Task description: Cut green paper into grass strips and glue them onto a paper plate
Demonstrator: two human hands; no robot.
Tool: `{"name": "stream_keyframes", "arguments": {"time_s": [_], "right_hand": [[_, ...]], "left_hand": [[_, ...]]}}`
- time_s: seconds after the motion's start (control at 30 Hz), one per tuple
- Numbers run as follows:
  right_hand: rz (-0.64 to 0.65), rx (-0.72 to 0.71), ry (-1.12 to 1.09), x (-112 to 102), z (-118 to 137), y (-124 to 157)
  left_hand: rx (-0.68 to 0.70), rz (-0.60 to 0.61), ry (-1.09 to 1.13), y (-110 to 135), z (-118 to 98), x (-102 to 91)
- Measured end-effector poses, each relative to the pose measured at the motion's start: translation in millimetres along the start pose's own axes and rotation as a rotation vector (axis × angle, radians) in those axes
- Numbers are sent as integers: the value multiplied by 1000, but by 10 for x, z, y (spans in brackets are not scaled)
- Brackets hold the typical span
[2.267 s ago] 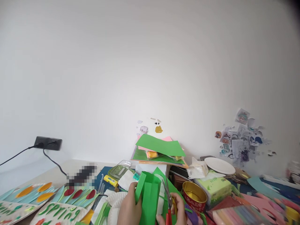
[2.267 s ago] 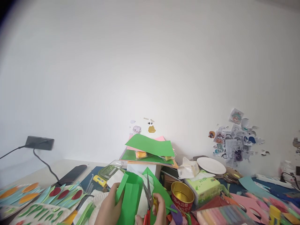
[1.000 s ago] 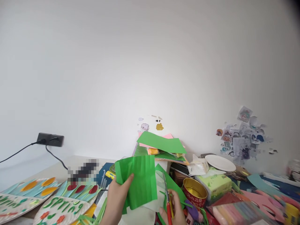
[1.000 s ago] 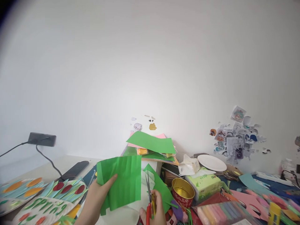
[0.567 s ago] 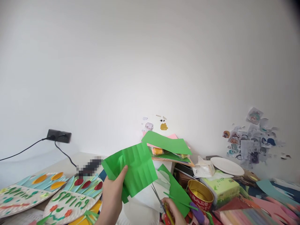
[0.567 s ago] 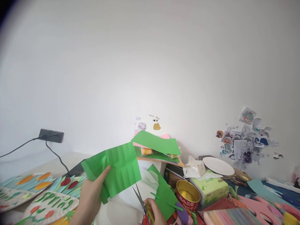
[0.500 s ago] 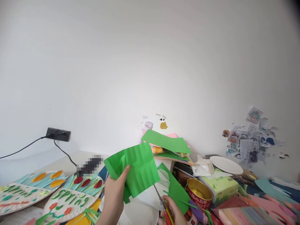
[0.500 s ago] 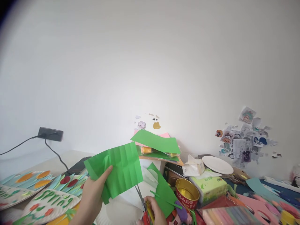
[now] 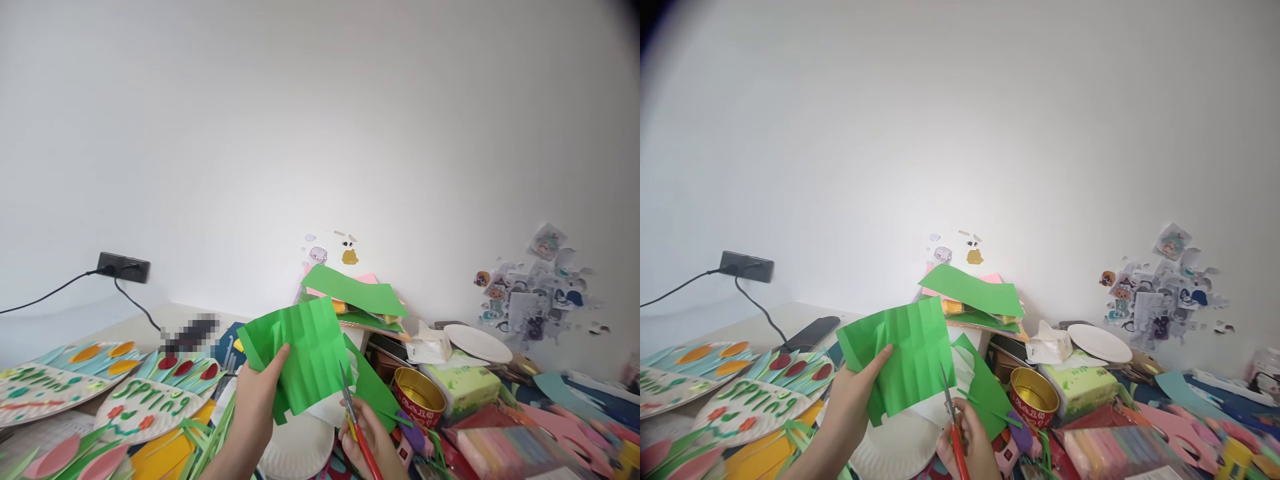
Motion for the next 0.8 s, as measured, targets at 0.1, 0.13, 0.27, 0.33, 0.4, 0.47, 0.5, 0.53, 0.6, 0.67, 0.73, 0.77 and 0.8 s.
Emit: {"name": "stream_keyframes", "arguments": {"time_s": [0.1,0.13,0.27,0.33,0.4,0.47,0.5,0.53,0.6,0.67,0.73,0.77,0.8], "right_hand": [[80,-11,39,-6,8,1],[74,-14,54,-10,4,3],[-35,-71,95,1,4,21],[-104,-108,100,12,22,34],[-128,-123,110,27,45,42],[-116,-124,129,40,71,44],[-108,-119,137,44,85,43],[-103,-109,146,46,99,43],[-101,-86,172,49,131,43],[-111,-68,202,52,168,45],[-121,-60,221,55,203,49],[-126,-60,222,57,218,51],[-130,-61,219,57,229,53]], "left_hand": [[1,-7,-9,2,3,1],[1,-6,-10,3,3,0],[4,-6,-19,7,1,-10],[9,-3,-25,10,-1,-12],[10,-2,-26,12,-2,-12],[9,-3,-22,14,-5,-11],[8,-4,-21,16,-8,-11],[8,-2,-20,18,-11,-9],[8,3,-20,22,-17,-5],[8,10,-21,22,-19,-1],[9,16,-22,16,-14,0],[10,16,-23,12,-9,-2],[14,16,-22,6,-3,-4]]}}
Point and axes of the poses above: each hand's wrist, its own y-axis away from the middle knuckle, its own x-axis out of the palm, z = x × y, the point moved 3 cm from there along -y, towards the middle knuckle, and after that the axes turned 5 degrees about -z, right-handed, at the moved point
